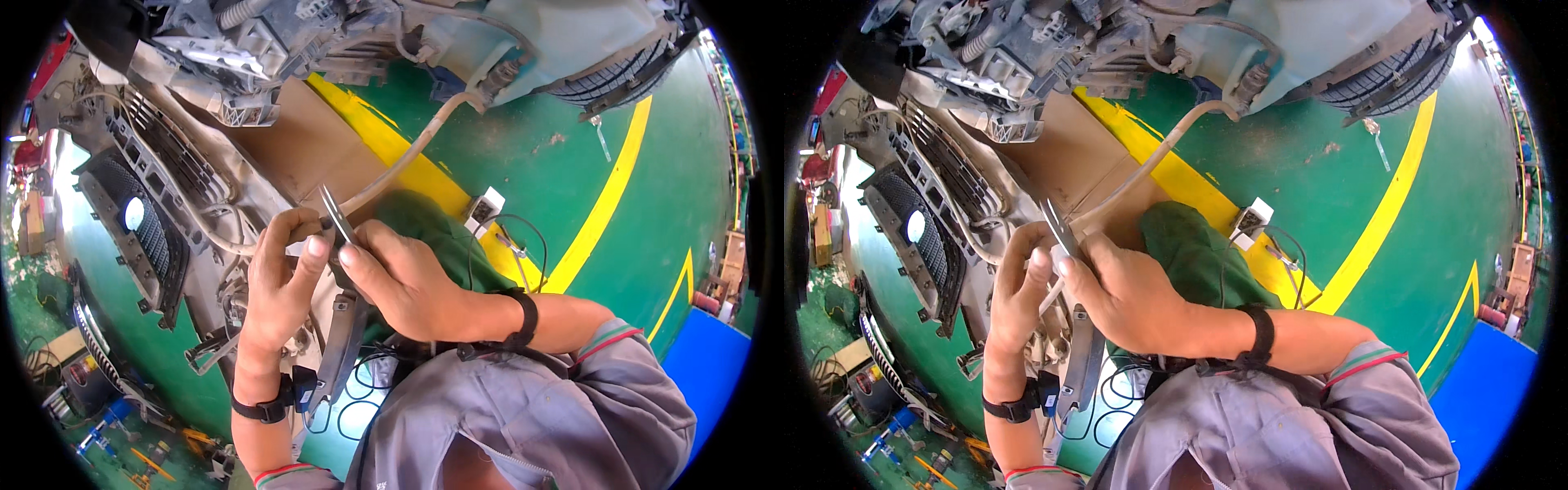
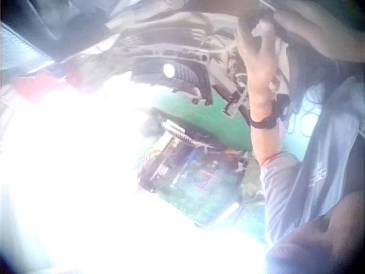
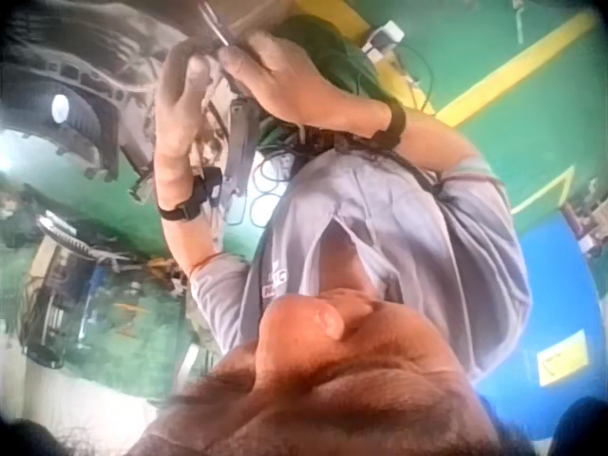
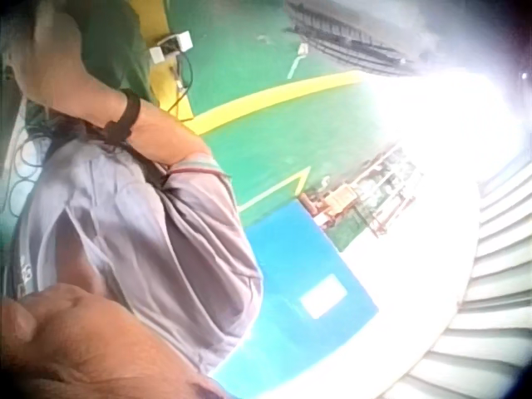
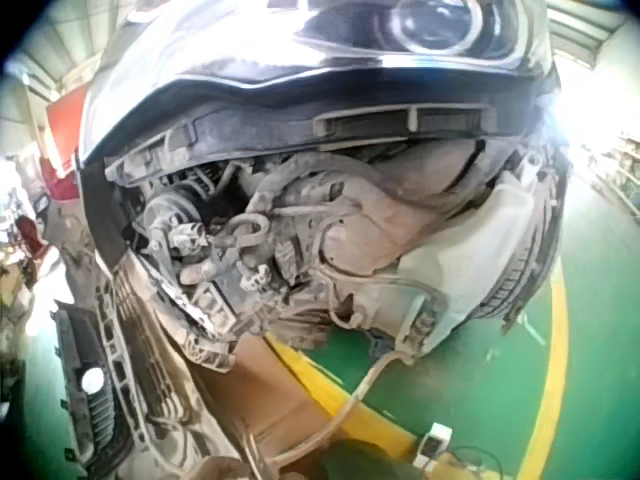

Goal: The person uses pliers to cut a zip tie securing a hose on a car's front panel. They then use a metal pry tool to remove a plastic fastener from the panel. Finally, they detach the panel from the vehicle and hold it up for inspection.

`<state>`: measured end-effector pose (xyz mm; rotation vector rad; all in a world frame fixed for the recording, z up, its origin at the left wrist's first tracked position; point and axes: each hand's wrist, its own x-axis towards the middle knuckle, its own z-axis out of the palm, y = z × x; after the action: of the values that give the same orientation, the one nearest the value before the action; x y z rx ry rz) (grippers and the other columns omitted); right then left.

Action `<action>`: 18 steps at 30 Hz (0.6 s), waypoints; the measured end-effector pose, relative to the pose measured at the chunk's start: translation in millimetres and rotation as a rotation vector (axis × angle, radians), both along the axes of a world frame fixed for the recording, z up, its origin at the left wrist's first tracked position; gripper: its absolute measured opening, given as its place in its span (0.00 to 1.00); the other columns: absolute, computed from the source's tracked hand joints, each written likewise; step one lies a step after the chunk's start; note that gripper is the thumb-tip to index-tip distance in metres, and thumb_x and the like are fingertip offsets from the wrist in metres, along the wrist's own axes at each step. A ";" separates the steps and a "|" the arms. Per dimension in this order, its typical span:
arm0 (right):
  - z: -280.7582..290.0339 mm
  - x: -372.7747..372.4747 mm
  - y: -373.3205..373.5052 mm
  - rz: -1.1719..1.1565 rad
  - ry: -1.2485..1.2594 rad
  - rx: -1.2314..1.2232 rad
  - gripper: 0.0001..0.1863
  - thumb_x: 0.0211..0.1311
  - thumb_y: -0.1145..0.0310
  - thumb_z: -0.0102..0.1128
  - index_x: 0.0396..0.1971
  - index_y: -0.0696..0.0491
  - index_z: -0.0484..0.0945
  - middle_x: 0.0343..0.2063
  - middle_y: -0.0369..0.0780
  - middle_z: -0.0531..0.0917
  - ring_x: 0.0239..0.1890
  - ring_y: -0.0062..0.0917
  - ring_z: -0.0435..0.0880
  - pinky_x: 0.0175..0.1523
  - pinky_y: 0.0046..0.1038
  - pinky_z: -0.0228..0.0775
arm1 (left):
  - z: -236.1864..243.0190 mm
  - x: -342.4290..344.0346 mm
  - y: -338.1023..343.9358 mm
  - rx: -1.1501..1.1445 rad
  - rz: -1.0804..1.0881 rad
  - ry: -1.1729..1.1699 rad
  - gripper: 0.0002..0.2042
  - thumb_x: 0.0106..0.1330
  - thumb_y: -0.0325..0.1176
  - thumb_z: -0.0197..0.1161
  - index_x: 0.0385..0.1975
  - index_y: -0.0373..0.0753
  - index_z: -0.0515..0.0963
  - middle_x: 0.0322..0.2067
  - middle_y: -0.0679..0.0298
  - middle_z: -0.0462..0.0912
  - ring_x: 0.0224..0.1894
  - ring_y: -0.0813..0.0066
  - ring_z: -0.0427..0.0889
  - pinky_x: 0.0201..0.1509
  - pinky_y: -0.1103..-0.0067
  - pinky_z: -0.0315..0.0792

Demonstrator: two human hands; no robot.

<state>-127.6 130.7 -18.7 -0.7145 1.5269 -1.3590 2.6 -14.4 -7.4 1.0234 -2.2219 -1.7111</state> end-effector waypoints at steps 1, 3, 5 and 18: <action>-1.7 0.3 -5.5 -0.030 -0.067 0.010 0.17 0.80 0.57 0.50 0.41 0.60 0.72 0.23 0.50 0.81 0.27 0.48 0.82 0.33 0.42 0.71 | 1.2 1.8 -2.5 -0.019 -0.058 0.014 0.23 0.74 0.49 0.63 0.51 0.31 0.78 0.48 0.53 0.80 0.51 0.62 0.77 0.58 0.72 0.70; -1.9 2.7 -16.2 -0.018 -0.044 0.015 0.17 0.77 0.59 0.53 0.44 0.61 0.70 0.27 0.53 0.83 0.32 0.54 0.83 0.37 0.46 0.73 | -2.6 9.2 -10.5 -0.054 -0.173 0.048 0.26 0.75 0.53 0.60 0.52 0.31 0.77 0.49 0.52 0.79 0.55 0.58 0.74 0.64 0.68 0.65; -7.8 14.0 -23.9 0.030 0.064 0.006 0.17 0.75 0.60 0.56 0.46 0.62 0.70 0.30 0.56 0.83 0.35 0.56 0.83 0.40 0.49 0.74 | -0.9 10.7 -10.5 -0.175 -0.224 -0.011 0.26 0.78 0.54 0.53 0.51 0.32 0.79 0.51 0.51 0.78 0.58 0.55 0.70 0.69 0.64 0.60; -60.6 -31.0 -4.1 -0.084 -0.302 0.116 0.17 0.73 0.57 0.62 0.42 0.59 0.80 0.38 0.39 0.86 0.39 0.22 0.85 0.45 0.31 0.82 | -6.0 4.8 -3.7 0.020 -0.024 -0.158 0.27 0.85 0.48 0.40 0.49 0.30 0.82 0.40 0.61 0.88 0.44 0.76 0.83 0.56 0.77 0.73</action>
<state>-158.6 126.7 -79.3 -0.3573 1.3915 -1.3588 7.4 -18.2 -13.5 1.1799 -2.3247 -1.7206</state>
